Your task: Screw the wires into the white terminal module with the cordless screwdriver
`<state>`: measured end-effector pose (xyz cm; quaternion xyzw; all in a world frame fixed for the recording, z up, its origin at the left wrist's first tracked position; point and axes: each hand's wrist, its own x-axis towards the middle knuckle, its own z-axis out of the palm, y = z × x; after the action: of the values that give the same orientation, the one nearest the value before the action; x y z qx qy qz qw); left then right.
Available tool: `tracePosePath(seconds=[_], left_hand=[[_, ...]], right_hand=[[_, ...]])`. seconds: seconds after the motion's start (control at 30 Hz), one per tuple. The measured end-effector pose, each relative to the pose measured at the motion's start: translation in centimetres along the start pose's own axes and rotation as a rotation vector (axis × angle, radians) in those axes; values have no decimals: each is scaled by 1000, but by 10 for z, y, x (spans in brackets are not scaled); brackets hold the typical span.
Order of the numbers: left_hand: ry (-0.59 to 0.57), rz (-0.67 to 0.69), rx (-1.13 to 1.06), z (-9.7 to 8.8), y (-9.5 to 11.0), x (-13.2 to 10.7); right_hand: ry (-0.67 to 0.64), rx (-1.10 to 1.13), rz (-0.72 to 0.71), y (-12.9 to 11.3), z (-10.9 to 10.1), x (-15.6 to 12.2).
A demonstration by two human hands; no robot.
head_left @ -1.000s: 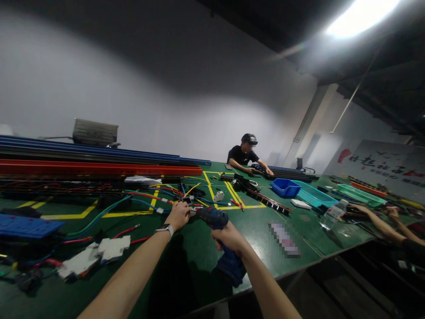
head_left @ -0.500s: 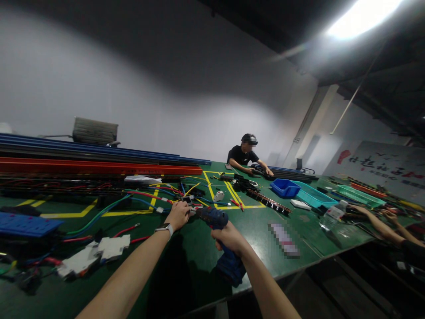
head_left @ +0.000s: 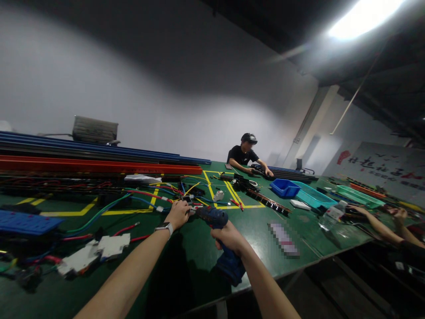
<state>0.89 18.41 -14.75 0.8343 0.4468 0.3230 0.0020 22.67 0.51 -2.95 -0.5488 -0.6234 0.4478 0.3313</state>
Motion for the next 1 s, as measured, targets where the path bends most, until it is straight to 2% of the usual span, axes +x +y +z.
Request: tracePosePath(seconds=[0.57,1.0], left_hand=[[-24,1,18,-4,0,-1],[-10,15,26,0,-5,0]], right_hand=[[2,23,1,-4,3,0],[6,41,-4,-5,3,1]])
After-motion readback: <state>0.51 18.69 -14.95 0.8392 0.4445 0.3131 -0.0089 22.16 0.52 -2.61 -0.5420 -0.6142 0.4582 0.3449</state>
